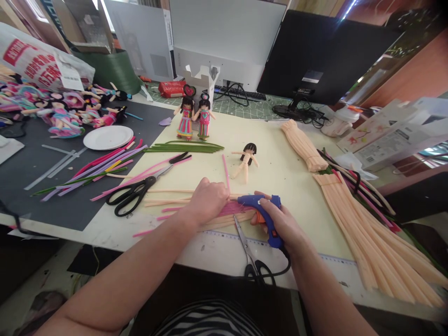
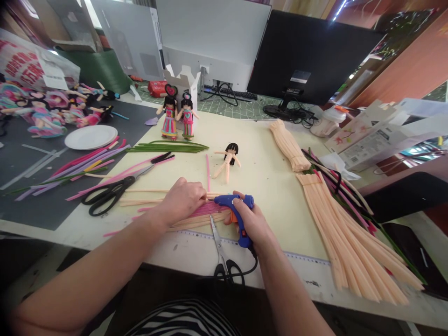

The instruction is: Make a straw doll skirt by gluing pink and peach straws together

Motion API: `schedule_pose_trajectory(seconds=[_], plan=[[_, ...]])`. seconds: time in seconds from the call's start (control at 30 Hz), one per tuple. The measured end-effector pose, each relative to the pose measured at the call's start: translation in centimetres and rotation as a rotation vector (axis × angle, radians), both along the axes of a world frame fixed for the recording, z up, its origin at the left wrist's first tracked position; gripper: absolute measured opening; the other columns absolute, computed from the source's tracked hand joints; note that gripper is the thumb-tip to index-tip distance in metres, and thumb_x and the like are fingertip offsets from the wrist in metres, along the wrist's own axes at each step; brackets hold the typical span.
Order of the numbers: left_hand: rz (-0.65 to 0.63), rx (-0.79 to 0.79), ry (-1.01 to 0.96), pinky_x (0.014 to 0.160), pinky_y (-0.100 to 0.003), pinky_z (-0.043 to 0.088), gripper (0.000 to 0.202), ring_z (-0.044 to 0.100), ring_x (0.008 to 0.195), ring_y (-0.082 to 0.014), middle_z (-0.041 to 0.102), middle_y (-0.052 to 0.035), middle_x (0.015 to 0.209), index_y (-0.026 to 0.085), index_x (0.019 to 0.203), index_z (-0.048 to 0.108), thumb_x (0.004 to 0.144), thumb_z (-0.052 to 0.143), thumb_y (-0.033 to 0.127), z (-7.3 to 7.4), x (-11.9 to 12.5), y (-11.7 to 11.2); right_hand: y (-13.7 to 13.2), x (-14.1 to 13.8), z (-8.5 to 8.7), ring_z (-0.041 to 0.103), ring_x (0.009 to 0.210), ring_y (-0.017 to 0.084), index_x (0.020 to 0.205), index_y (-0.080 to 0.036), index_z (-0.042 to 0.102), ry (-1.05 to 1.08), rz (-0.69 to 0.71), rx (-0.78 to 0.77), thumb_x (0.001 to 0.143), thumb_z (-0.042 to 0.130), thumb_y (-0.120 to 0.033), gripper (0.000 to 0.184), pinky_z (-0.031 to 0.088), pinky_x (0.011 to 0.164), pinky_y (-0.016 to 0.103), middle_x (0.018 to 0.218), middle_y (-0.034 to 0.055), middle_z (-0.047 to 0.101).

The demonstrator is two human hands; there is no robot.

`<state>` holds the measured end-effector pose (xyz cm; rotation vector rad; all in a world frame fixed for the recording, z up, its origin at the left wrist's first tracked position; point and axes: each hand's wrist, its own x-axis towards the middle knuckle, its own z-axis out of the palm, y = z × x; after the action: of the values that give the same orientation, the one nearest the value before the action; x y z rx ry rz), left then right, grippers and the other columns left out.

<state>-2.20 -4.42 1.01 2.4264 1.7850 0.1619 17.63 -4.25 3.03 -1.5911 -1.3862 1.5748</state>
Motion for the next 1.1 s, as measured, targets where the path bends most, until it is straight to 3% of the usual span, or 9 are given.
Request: schedule_pose_trajectory(seconds=[0.77,0.93,1.1], plan=[[0.003,-0.003,-0.006,0.073,-0.034,0.033,0.026,0.059,0.076,-0.0175,0.066,-0.0045,0.083,0.018,0.08,0.067,0.091,0.044,0.024,0.1,-0.1,-0.1,0.4,-0.1,-0.5,0.044,0.039,0.011,0.135,-0.017,0.044,-0.027,-0.002,-0.037,0.086,0.048,-0.042,0.054,0.031,0.037,0.022,0.058,0.0012,0.065],[0.029,-0.026,-0.111,0.074,-0.033,0.034,0.019,0.059,0.083,-0.0181,0.068,-0.0017,0.086,0.022,0.08,0.067,0.087,0.049,0.024,0.9,-1.0,0.3,0.5,0.0,-0.7,0.045,0.039,0.011,0.133,-0.017,0.046,-0.025,0.0,-0.037,0.086,0.047,-0.042,0.053,0.033,0.038,0.022,0.057,0.0008,0.065],[0.017,-0.058,-0.064,0.077,-0.035,0.033,0.02,0.057,0.093,-0.0217,0.068,-0.0036,0.093,0.025,0.087,0.069,0.086,0.049,0.023,1.9,-1.1,2.3,0.5,0.1,-1.0,0.044,0.039,0.011,0.13,-0.017,0.047,-0.008,0.005,-0.028,0.086,0.046,-0.043,0.051,0.033,0.038,0.021,0.056,-0.0001,0.065]])
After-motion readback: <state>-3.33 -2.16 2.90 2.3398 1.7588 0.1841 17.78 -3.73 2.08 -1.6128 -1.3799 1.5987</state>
